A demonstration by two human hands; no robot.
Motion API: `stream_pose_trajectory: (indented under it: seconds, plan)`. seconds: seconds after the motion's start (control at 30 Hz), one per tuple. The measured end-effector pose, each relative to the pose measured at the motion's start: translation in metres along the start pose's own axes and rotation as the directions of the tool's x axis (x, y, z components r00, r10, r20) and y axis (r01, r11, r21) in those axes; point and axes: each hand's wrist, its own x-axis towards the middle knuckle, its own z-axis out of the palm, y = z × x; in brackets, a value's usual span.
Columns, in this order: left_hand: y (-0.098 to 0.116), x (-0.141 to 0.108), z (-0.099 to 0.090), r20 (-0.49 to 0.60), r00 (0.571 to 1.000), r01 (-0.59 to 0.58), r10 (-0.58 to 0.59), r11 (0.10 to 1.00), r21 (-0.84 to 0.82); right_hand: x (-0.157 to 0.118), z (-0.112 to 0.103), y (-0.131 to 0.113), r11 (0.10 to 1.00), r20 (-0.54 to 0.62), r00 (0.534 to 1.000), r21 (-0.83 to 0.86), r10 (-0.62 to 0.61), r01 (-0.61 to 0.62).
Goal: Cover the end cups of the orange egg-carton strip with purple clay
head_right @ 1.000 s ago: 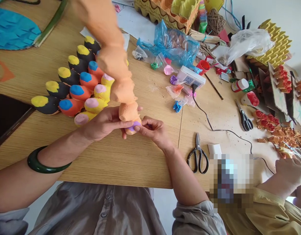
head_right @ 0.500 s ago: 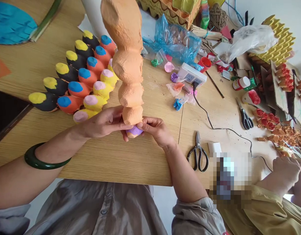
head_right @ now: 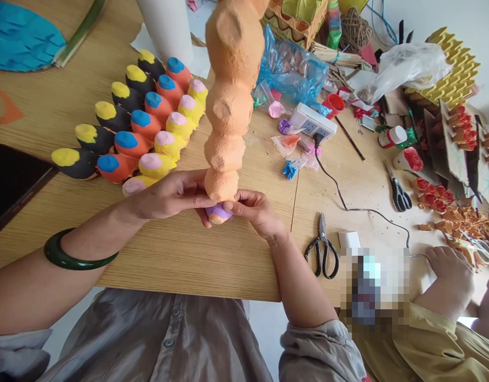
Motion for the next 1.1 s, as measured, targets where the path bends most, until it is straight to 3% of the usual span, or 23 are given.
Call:
stream_pose_trajectory:
  seconds: [0.17, 0.47, 0.87, 1.1]
  plan:
    - [-0.004, 0.001, 0.003, 0.016, 1.000, 0.022, -0.022, 0.998, -0.052, 0.000, 0.000, -0.003, 1.000, -0.036, 0.999, 0.013, 0.004, -0.003]
    - [-0.009, 0.001, 0.004, -0.031, 0.993, 0.109, -0.115, 0.981, -0.161, -0.002, 0.002, -0.004, 0.999, 0.013, 0.999, -0.019, 0.029, -0.029]
    - [0.002, -0.004, 0.005, -0.034, 0.994, 0.096, -0.103, 0.982, -0.165, -0.003, 0.002, -0.005, 0.999, 0.032, 0.999, -0.034, 0.025, -0.024]
    - [-0.008, 0.001, 0.005, -0.058, 0.996, 0.067, -0.074, 0.991, -0.114, -0.003, 0.005, -0.006, 0.998, -0.034, 0.998, -0.003, 0.062, -0.062]
